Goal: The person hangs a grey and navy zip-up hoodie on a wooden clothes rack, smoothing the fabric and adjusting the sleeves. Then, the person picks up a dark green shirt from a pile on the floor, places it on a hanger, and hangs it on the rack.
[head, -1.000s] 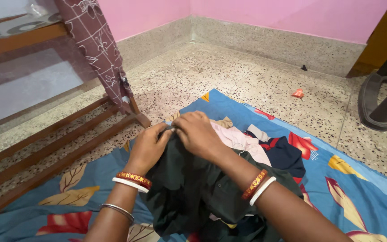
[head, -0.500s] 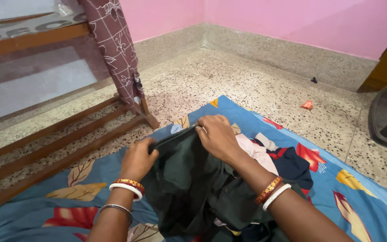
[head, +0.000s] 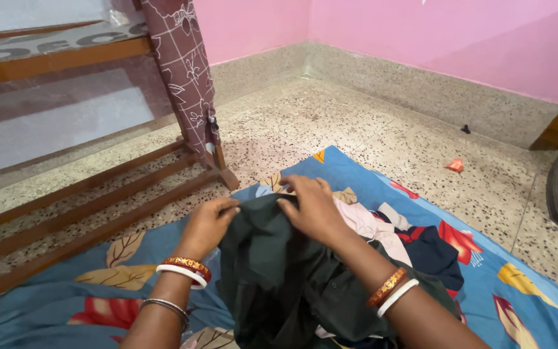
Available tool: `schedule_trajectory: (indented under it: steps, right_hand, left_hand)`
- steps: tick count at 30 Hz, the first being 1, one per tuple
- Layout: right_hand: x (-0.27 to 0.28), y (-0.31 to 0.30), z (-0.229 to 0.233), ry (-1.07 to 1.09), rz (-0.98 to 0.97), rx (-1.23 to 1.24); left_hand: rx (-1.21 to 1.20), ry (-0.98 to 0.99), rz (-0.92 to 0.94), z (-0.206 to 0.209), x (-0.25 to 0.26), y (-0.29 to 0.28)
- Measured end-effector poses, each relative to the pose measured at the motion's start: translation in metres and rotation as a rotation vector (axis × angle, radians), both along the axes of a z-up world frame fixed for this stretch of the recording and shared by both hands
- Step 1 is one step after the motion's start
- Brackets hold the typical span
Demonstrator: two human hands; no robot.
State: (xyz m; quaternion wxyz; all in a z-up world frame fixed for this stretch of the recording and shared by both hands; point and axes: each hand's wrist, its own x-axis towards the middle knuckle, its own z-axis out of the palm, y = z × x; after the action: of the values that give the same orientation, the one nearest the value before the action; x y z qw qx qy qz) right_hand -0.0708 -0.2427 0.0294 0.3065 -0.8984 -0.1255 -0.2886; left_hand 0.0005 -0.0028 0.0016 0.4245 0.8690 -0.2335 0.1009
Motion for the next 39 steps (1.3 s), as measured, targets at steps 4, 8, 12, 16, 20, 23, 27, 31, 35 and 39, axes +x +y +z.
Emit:
schedule_trajectory:
  steps: [4, 8, 12, 16, 20, 23, 27, 31, 35, 39]
  right_hand:
    - [0.001, 0.016, 0.002, 0.033, 0.072, -0.078]
    - [0.007, 0.021, 0.000, 0.052, 0.087, 0.036]
    - [0.013, 0.020, 0.001, 0.217, 0.105, 0.182]
    - [0.013, 0.028, 0.000, 0.263, 0.119, 0.217]
    - [0.013, 0.038, 0.002, 0.245, 0.111, 0.202]
    - [0.014, 0.042, 0.003, 0.248, 0.067, 0.123]
    - [0.017, 0.041, 0.001, 0.274, 0.022, 0.052]
    - [0.022, 0.036, -0.011, 0.259, 0.067, -0.040]
    - [0.029, 0.032, -0.030, 0.388, 0.027, -0.158]
    - [0.036, 0.022, -0.052, 0.299, 0.036, -0.254]
  left_hand:
    - [-0.082, 0.034, -0.107, 0.004, -0.001, -0.007]
    - [-0.166, -0.073, -0.146, 0.011, 0.005, -0.001]
    - [-0.251, -0.024, -0.117, 0.013, 0.006, 0.008]
    - [-0.263, -0.115, -0.041, 0.015, 0.004, 0.011]
    - [-0.330, 0.009, 0.026, 0.015, 0.006, 0.009]
    - [-0.337, 0.002, 0.018, 0.009, 0.006, 0.011]
    - [-0.201, -0.019, -0.058, -0.005, 0.010, 0.027]
    - [-0.076, 0.131, -0.036, -0.019, 0.024, 0.052]
    - [-0.066, -0.007, 0.201, -0.033, 0.029, 0.088]
    - [-0.066, -0.055, 0.466, -0.043, 0.025, 0.117]
